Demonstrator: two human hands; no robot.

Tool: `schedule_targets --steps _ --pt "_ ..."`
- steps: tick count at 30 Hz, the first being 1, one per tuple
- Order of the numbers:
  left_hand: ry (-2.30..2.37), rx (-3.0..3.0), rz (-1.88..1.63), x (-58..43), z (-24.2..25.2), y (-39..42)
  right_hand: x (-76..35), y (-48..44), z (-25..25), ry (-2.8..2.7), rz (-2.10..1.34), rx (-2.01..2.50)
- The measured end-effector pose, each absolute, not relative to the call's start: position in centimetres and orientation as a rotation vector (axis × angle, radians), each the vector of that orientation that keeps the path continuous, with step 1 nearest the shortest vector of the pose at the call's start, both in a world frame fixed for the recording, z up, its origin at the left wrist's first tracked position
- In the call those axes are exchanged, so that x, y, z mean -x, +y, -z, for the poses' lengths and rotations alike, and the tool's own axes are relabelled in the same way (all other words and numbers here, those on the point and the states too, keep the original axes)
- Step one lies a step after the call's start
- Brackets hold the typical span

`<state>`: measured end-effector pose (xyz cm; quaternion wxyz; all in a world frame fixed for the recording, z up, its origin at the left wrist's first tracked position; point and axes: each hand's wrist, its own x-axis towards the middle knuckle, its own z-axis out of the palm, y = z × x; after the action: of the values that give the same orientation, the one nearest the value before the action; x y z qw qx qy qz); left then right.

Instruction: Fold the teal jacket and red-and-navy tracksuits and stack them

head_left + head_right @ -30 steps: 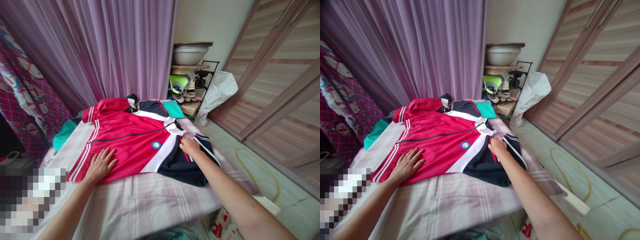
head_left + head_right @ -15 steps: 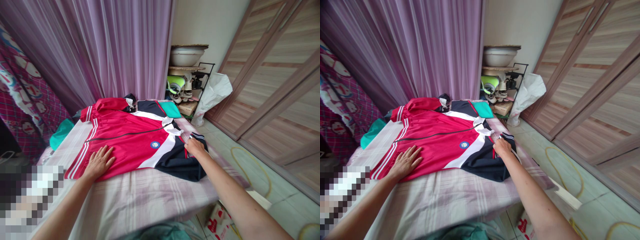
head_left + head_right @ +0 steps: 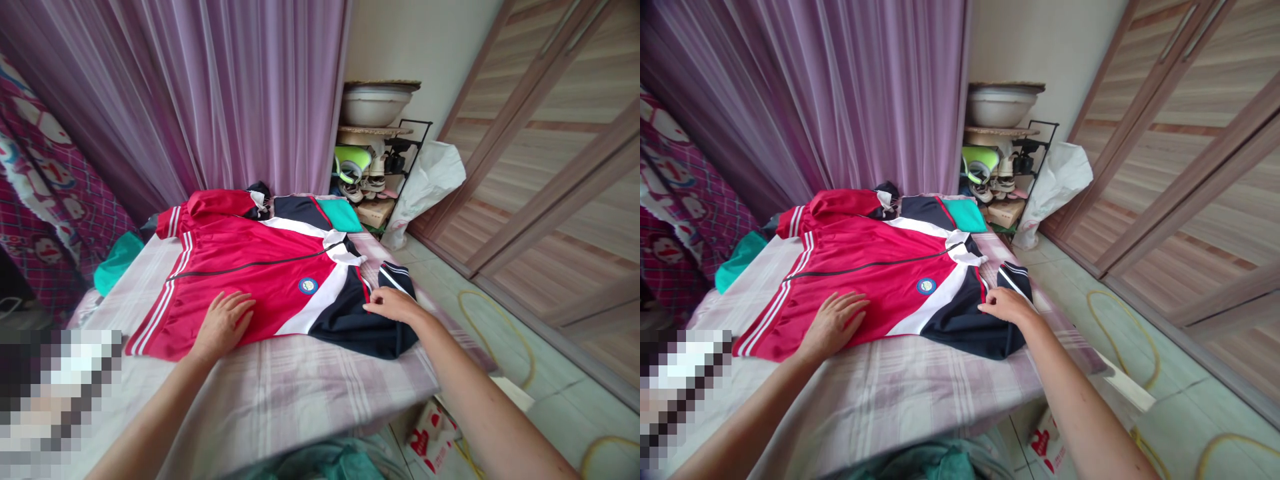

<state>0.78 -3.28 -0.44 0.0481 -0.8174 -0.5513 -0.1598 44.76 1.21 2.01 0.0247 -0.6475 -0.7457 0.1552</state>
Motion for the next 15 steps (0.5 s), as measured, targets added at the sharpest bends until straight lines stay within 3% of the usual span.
schedule_targets --steps 4,10,15 --pt "-1.382 2.813 0.556 -6.0 -0.2 -3.5 -45.6 0.7 -2.0 -2.376 -0.519 1.896" --pt "-1.152 3.061 0.58 -9.8 0.0 -3.4 -46.5 1.0 -3.4 -1.853 0.086 2.373" --pt "-1.172 3.102 0.65 -10.0 0.9 -3.3 -48.8 2.5 -3.2 -1.648 -0.261 2.582"
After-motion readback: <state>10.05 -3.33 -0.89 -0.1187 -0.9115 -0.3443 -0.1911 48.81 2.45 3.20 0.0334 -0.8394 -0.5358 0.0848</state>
